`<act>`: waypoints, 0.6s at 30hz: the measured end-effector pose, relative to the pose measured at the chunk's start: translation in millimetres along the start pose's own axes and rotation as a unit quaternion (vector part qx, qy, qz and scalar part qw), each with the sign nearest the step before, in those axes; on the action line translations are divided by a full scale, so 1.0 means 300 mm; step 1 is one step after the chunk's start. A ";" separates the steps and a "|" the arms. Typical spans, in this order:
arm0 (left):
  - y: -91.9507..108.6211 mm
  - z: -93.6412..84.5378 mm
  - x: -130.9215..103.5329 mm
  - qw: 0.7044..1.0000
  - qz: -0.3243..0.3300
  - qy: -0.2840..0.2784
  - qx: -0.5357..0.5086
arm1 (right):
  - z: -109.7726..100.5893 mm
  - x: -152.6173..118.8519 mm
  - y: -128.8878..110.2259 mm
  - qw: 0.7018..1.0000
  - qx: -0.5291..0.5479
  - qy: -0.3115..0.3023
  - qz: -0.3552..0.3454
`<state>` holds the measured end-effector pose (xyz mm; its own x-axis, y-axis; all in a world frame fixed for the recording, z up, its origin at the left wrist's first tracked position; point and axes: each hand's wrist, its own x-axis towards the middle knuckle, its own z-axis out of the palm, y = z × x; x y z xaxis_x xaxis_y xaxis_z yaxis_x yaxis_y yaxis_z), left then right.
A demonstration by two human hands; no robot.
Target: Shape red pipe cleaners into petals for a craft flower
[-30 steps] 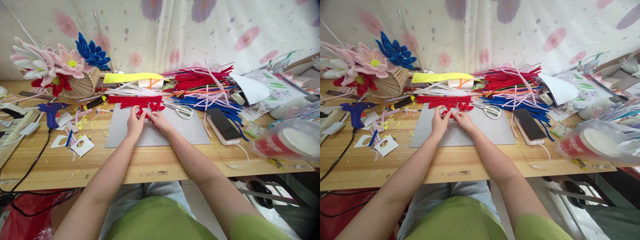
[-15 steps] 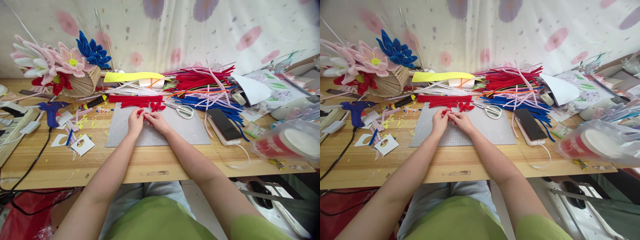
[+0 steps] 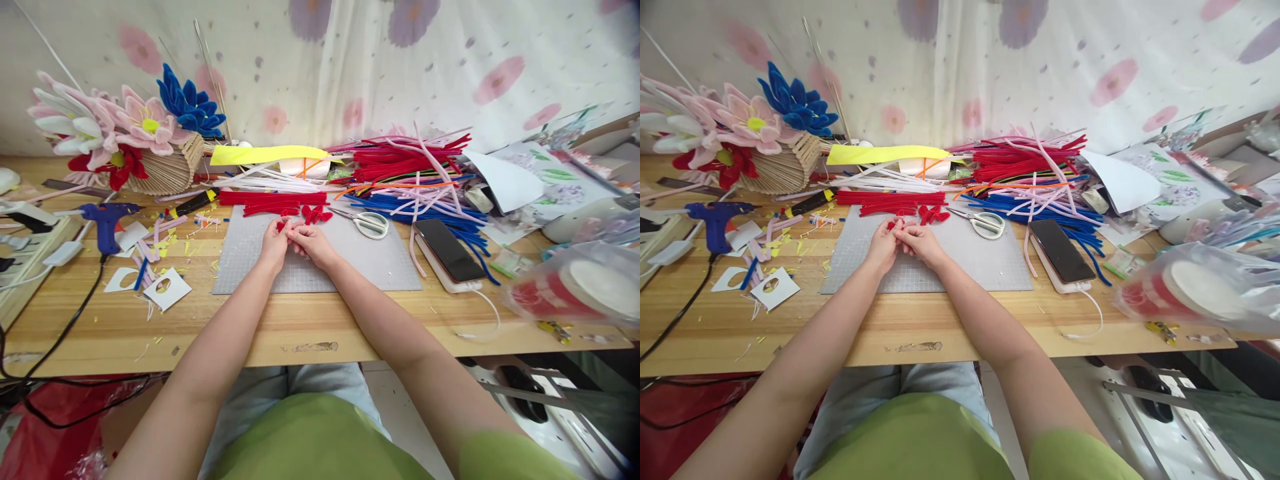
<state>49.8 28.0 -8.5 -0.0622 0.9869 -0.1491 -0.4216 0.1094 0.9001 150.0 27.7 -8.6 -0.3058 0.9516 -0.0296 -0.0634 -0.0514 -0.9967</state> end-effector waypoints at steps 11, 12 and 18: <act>-0.010 -0.003 -0.005 0.997 -0.044 -0.061 0.001 | -0.004 0.007 0.021 0.998 0.054 -0.021 0.013; -0.008 -0.005 -0.004 0.997 -0.042 -0.064 0.001 | -0.009 0.011 0.020 0.998 0.064 -0.023 0.016; 0.023 -0.034 0.020 1.000 -0.003 0.022 0.005 | -0.070 0.021 0.013 0.998 0.057 -0.001 0.037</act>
<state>37.4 33.4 -7.2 -0.0997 0.9799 -0.1730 -0.4130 0.1175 0.9031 167.8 40.0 -14.2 -0.3146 0.9437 -0.1022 -0.1479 -0.1551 -0.9768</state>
